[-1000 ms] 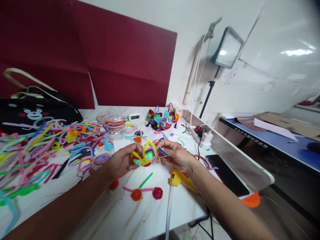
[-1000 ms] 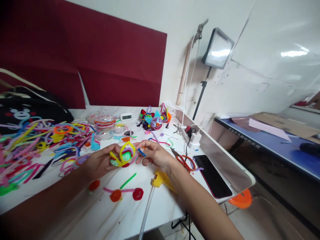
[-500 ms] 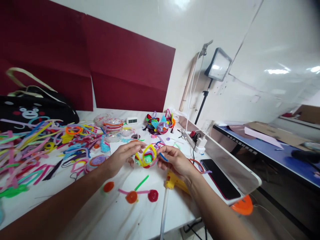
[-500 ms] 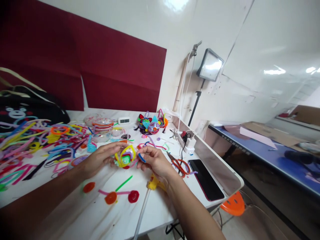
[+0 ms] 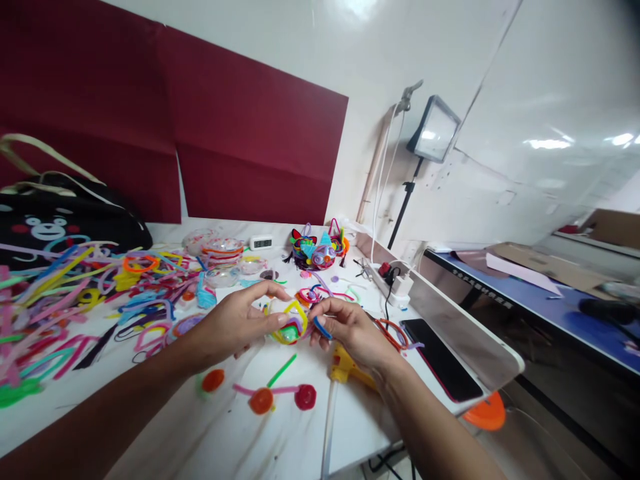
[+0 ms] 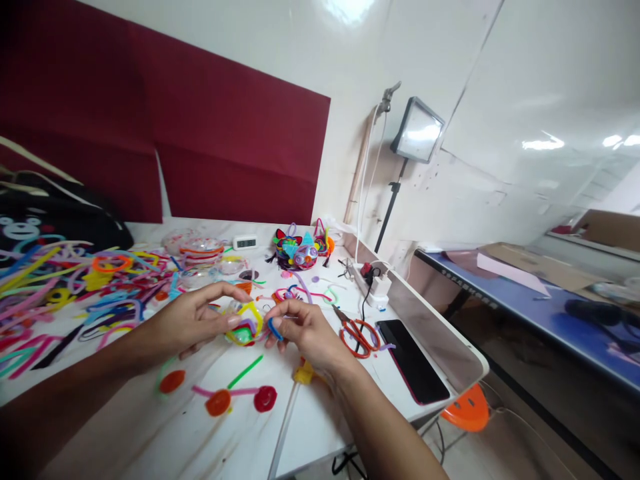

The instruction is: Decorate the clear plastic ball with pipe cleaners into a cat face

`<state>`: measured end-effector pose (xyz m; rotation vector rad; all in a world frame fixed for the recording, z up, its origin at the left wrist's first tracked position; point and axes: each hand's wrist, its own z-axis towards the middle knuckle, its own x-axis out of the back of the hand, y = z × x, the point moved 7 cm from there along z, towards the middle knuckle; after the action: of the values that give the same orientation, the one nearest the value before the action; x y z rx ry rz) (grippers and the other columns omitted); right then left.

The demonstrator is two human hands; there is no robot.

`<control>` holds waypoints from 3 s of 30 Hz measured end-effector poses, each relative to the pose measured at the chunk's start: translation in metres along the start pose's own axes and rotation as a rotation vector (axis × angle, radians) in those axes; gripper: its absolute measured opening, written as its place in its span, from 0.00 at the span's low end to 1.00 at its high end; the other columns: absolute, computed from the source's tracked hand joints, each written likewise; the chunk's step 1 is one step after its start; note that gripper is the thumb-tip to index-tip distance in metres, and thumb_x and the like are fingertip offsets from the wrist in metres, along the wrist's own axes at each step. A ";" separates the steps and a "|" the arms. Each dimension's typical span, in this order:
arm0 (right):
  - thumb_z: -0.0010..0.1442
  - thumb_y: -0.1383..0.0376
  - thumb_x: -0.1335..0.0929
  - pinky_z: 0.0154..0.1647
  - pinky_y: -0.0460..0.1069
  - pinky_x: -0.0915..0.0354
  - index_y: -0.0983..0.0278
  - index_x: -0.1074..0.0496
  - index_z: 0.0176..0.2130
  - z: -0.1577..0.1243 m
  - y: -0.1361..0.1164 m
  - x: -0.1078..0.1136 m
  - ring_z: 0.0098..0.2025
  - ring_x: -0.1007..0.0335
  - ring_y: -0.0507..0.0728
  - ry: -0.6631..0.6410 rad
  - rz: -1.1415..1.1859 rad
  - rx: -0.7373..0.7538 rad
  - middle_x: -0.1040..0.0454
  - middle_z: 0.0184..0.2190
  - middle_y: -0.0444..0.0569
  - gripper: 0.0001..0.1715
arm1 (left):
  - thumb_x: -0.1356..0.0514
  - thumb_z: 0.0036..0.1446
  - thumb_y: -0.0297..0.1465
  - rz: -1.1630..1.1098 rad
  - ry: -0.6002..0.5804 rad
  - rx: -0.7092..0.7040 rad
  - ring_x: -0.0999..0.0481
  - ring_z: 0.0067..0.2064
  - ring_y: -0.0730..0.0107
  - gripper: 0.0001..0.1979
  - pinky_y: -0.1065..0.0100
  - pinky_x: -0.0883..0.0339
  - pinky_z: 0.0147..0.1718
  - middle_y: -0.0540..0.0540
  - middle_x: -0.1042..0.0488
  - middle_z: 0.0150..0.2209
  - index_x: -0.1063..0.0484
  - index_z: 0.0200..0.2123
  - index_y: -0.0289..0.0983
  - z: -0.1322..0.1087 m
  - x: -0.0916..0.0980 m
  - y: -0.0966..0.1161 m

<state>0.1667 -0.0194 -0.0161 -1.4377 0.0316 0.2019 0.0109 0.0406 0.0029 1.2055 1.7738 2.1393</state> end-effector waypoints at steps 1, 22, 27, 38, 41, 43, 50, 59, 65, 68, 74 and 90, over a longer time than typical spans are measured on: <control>0.50 0.51 0.24 0.23 0.43 0.39 0.66 0.28 0.34 -0.001 0.000 0.000 0.25 0.30 0.50 -0.002 -0.006 0.001 0.26 0.25 0.45 0.22 | 0.39 0.54 0.44 -0.029 -0.029 0.026 0.47 0.13 0.76 0.20 0.76 0.52 0.11 0.61 0.46 0.12 0.34 0.47 0.40 -0.001 -0.001 -0.001; 0.55 0.56 0.28 0.27 0.45 0.38 0.64 0.26 0.35 -0.004 -0.011 0.006 0.29 0.36 0.51 0.138 -0.201 0.124 0.29 0.30 0.45 0.14 | 0.37 0.51 0.40 -0.292 0.005 0.088 0.53 0.12 0.82 0.14 0.79 0.61 0.11 0.61 0.47 0.10 0.32 0.36 0.38 0.000 0.000 -0.008; 0.55 0.58 0.28 0.29 0.46 0.45 0.64 0.25 0.31 -0.010 -0.023 0.008 0.28 0.42 0.51 0.240 -0.397 0.223 0.34 0.27 0.43 0.11 | 0.38 0.52 0.37 -0.362 -0.017 0.115 0.53 0.11 0.81 0.11 0.78 0.61 0.10 0.61 0.46 0.09 0.33 0.36 0.38 0.000 -0.006 -0.005; 0.57 0.62 0.31 0.22 0.45 0.46 0.64 0.28 0.31 -0.017 -0.033 -0.006 0.22 0.45 0.48 0.308 -0.473 0.262 0.37 0.21 0.40 0.07 | 0.39 0.51 0.33 -0.467 -0.089 0.153 0.49 0.11 0.81 0.09 0.77 0.57 0.11 0.59 0.42 0.10 0.32 0.35 0.37 -0.005 -0.015 0.000; 0.58 0.63 0.32 0.21 0.45 0.43 0.63 0.29 0.31 -0.019 -0.037 -0.010 0.21 0.44 0.48 0.322 -0.530 0.301 0.36 0.21 0.40 0.06 | 0.38 0.50 0.33 -0.481 -0.087 0.145 0.48 0.11 0.80 0.09 0.76 0.55 0.11 0.59 0.41 0.10 0.32 0.34 0.36 -0.006 -0.016 0.003; 0.58 0.65 0.32 0.22 0.45 0.41 0.63 0.29 0.31 -0.020 -0.040 -0.013 0.22 0.42 0.49 0.325 -0.592 0.336 0.35 0.21 0.41 0.04 | 0.38 0.49 0.33 -0.480 -0.081 0.135 0.47 0.11 0.80 0.09 0.76 0.54 0.11 0.58 0.41 0.10 0.31 0.34 0.36 -0.007 -0.016 0.004; 0.57 0.70 0.33 0.25 0.45 0.40 0.63 0.29 0.31 -0.021 -0.048 -0.025 0.24 0.39 0.49 0.297 -0.818 0.513 0.31 0.23 0.41 0.04 | 0.38 0.50 0.31 -0.485 -0.083 0.118 0.43 0.12 0.79 0.09 0.75 0.50 0.11 0.58 0.39 0.11 0.30 0.36 0.35 -0.008 -0.017 0.004; 0.59 0.70 0.34 0.28 0.46 0.38 0.62 0.29 0.33 -0.025 -0.048 -0.035 0.26 0.35 0.51 0.269 -0.958 0.622 0.29 0.25 0.43 0.05 | 0.41 0.50 0.28 -0.500 -0.073 0.141 0.43 0.11 0.78 0.09 0.75 0.48 0.11 0.57 0.39 0.10 0.30 0.37 0.34 -0.010 -0.017 0.004; 0.61 0.70 0.34 0.30 0.47 0.37 0.62 0.30 0.34 -0.028 -0.050 -0.039 0.28 0.33 0.52 0.259 -1.016 0.694 0.28 0.26 0.44 0.04 | 0.42 0.50 0.28 -0.525 -0.079 0.145 0.44 0.11 0.78 0.11 0.74 0.49 0.11 0.57 0.39 0.11 0.31 0.39 0.33 -0.010 -0.017 0.004; 0.61 0.70 0.34 0.30 0.47 0.37 0.62 0.30 0.34 -0.028 -0.050 -0.041 0.29 0.32 0.52 0.248 -1.040 0.698 0.28 0.27 0.45 0.04 | 0.41 0.48 0.27 -0.535 -0.078 0.136 0.44 0.12 0.78 0.12 0.74 0.49 0.12 0.57 0.39 0.11 0.30 0.39 0.34 -0.011 -0.017 0.006; 0.61 0.71 0.34 0.31 0.47 0.37 0.63 0.30 0.34 -0.027 -0.051 -0.041 0.29 0.32 0.52 0.233 -1.045 0.707 0.28 0.27 0.45 0.04 | 0.37 0.47 0.29 -0.512 -0.090 0.122 0.42 0.13 0.79 0.14 0.75 0.49 0.12 0.57 0.38 0.13 0.30 0.39 0.33 -0.010 -0.016 0.006; 0.63 0.70 0.34 0.34 0.48 0.36 0.66 0.28 0.35 -0.027 -0.047 -0.040 0.32 0.31 0.54 0.200 -1.150 0.736 0.27 0.29 0.48 0.05 | 0.39 0.52 0.25 -0.449 -0.103 0.121 0.45 0.12 0.83 0.14 0.79 0.50 0.12 0.61 0.39 0.12 0.31 0.44 0.34 -0.008 -0.018 -0.003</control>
<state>0.1377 -0.0559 0.0325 -0.5680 -0.5001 -0.8242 0.0166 0.0253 -0.0087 0.8178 1.9270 1.7103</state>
